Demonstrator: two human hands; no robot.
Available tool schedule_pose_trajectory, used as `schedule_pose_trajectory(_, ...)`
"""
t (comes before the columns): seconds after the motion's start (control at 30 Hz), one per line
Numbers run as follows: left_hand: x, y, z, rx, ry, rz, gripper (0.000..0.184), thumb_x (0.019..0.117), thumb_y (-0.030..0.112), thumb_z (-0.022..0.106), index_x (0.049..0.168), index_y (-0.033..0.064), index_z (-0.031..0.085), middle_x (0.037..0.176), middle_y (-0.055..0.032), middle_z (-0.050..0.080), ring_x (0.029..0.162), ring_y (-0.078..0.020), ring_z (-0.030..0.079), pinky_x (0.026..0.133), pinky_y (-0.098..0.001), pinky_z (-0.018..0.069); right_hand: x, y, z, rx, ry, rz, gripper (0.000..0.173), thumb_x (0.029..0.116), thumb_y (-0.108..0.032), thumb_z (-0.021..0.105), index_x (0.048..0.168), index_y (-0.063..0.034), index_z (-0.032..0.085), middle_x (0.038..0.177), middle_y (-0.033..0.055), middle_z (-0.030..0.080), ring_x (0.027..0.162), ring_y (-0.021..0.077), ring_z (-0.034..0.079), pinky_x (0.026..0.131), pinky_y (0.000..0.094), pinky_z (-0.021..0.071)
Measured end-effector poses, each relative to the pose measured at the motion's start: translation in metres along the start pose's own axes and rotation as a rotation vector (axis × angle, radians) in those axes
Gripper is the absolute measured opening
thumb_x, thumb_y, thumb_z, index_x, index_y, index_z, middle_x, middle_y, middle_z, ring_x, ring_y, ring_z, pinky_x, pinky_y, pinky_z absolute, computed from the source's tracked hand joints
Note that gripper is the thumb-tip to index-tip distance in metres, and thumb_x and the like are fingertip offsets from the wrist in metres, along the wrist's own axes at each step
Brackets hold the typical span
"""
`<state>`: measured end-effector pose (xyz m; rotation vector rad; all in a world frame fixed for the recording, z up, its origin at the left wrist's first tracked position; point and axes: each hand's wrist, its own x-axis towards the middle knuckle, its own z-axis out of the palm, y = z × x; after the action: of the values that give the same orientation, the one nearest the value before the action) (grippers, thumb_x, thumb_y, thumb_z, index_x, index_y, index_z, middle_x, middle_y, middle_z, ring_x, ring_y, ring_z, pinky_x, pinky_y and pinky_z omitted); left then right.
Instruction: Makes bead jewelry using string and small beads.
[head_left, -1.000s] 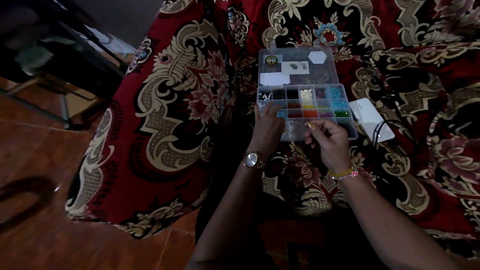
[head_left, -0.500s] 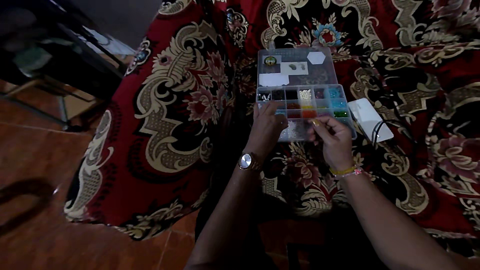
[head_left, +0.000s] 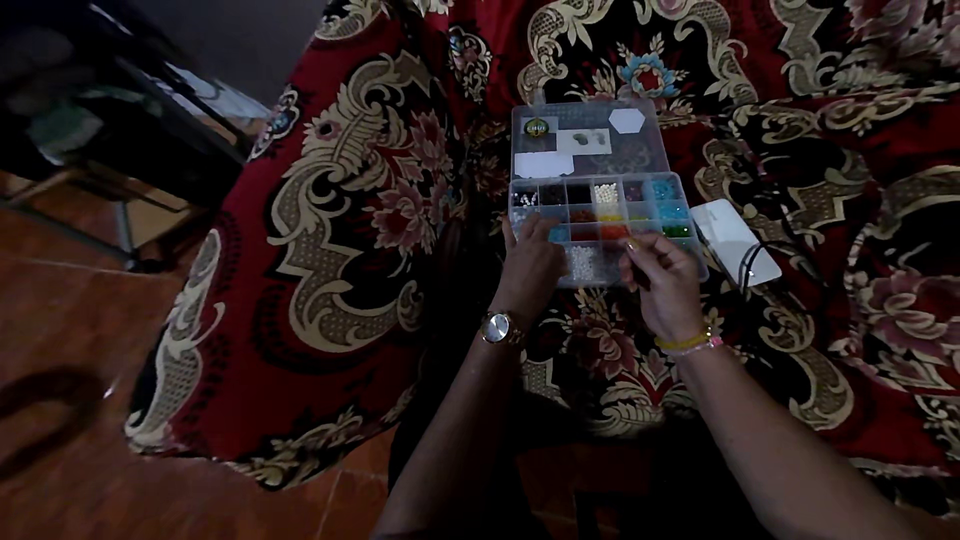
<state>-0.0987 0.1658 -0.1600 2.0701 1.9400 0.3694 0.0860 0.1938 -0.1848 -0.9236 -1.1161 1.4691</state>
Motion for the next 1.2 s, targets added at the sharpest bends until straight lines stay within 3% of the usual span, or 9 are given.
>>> schedule_pose_trajectory(0.13,0.001,-0.002,0.003,0.000,0.009,-0.002,0.007,0.0878,0.012,0.079,0.090,0.0051,0.079,0.144,-0.0152,0.056,0.146,-0.0406,0.036,0.117,-0.0740,0.0107,-0.001,0.002,0.002,-0.007,-0.011,-0.011,0.015,0.0999,-0.004,0.055,0.098,-0.0041,0.070,0.072,-0.0005,0.067,0.057,0.0045,0.060,0.054,0.0182,0.0522)
schedule_pose_trajectory(0.27,-0.004,-0.009,-0.005,-0.117,0.169,0.059,0.004,0.0876,0.007,0.076,0.088,0.0034,0.075,0.135,-0.0184,0.061,0.135,-0.0419,0.049,0.113,-0.0728,0.0255,-0.002,0.003,0.002,-0.003,-0.011,-0.006,0.016,0.1001,-0.004,0.054,0.098,-0.0038,0.070,0.071,-0.0004,0.068,0.057,0.0049,0.062,0.054,0.0182,0.0530)
schedule_pose_trajectory(0.37,-0.005,-0.012,-0.013,-0.311,0.390,0.043,0.009,0.0900,0.004,0.071,0.098,-0.0010,0.071,0.120,-0.0177,0.068,0.114,-0.0315,0.065,0.100,-0.0509,0.0516,-0.003,0.004,0.002,-0.039,-0.028,-0.006,0.015,0.0996,-0.005,0.056,0.098,-0.0045,0.070,0.072,-0.0012,0.068,0.058,0.0046,0.062,0.054,0.0184,0.0531)
schedule_pose_trajectory(0.43,-0.006,-0.012,-0.016,-0.553,0.461,-0.018,0.012,0.0941,0.005,0.069,0.104,-0.0018,0.068,0.104,-0.0129,0.072,0.091,-0.0186,0.071,0.083,-0.0359,0.0597,-0.005,0.005,0.003,-0.068,-0.060,-0.022,0.014,0.0990,-0.006,0.057,0.100,-0.0039,0.071,0.073,-0.0014,0.068,0.058,0.0048,0.062,0.055,0.0189,0.0536)
schedule_pose_trajectory(0.5,-0.012,-0.007,-0.021,-0.862,0.372,-0.092,0.012,0.0975,0.006,0.066,0.108,0.0021,0.064,0.097,-0.0082,0.073,0.082,-0.0118,0.070,0.077,-0.0289,0.0590,-0.009,0.007,0.006,-0.102,-0.083,-0.036,0.013,0.0987,-0.006,0.059,0.100,-0.0028,0.071,0.072,-0.0013,0.067,0.057,0.0051,0.061,0.054,0.0198,0.0539)
schedule_pose_trajectory(0.63,-0.016,0.002,-0.023,-1.275,0.182,-0.179,0.016,0.1012,0.003,0.056,0.116,0.0039,0.063,0.098,-0.0043,0.069,0.084,-0.0092,0.068,0.083,-0.0291,0.0583,-0.014,0.006,0.008,-0.170,-0.117,-0.047,0.014,0.0979,-0.005,0.058,0.101,-0.0015,0.071,0.071,-0.0027,0.068,0.058,0.0034,0.062,0.055,0.0188,0.0540)
schedule_pose_trajectory(0.7,-0.010,0.005,-0.018,-1.395,0.135,-0.226,0.016,0.1012,0.002,0.056,0.114,0.0021,0.066,0.096,-0.0043,0.071,0.084,-0.0107,0.070,0.084,-0.0297,0.0593,-0.015,0.007,0.009,-0.162,-0.128,-0.061,0.014,0.0979,-0.004,0.057,0.100,-0.0010,0.071,0.071,-0.0033,0.068,0.058,0.0029,0.061,0.055,0.0182,0.0541)
schedule_pose_trajectory(0.9,-0.002,0.012,-0.004,-1.572,-0.070,-0.299,0.015,0.1051,0.005,0.050,0.106,0.0003,0.064,0.094,-0.0041,0.070,0.087,-0.0126,0.069,0.086,-0.0306,0.0590,-0.015,0.007,0.011,-0.109,-0.115,-0.101,0.012,0.0966,-0.004,0.059,0.097,-0.0006,0.070,0.069,-0.0057,0.065,0.055,0.0012,0.059,0.052,0.0170,0.0523)
schedule_pose_trajectory(1.2,-0.002,0.013,0.003,-1.599,-0.142,-0.262,0.020,0.1073,0.006,0.043,0.105,0.0017,0.062,0.096,-0.0025,0.068,0.087,-0.0128,0.069,0.085,-0.0323,0.0587,-0.017,0.006,0.011,-0.096,-0.116,-0.101,0.010,0.0954,-0.004,0.060,0.095,-0.0021,0.069,0.068,-0.0063,0.064,0.053,0.0001,0.058,0.050,0.0165,0.0511)
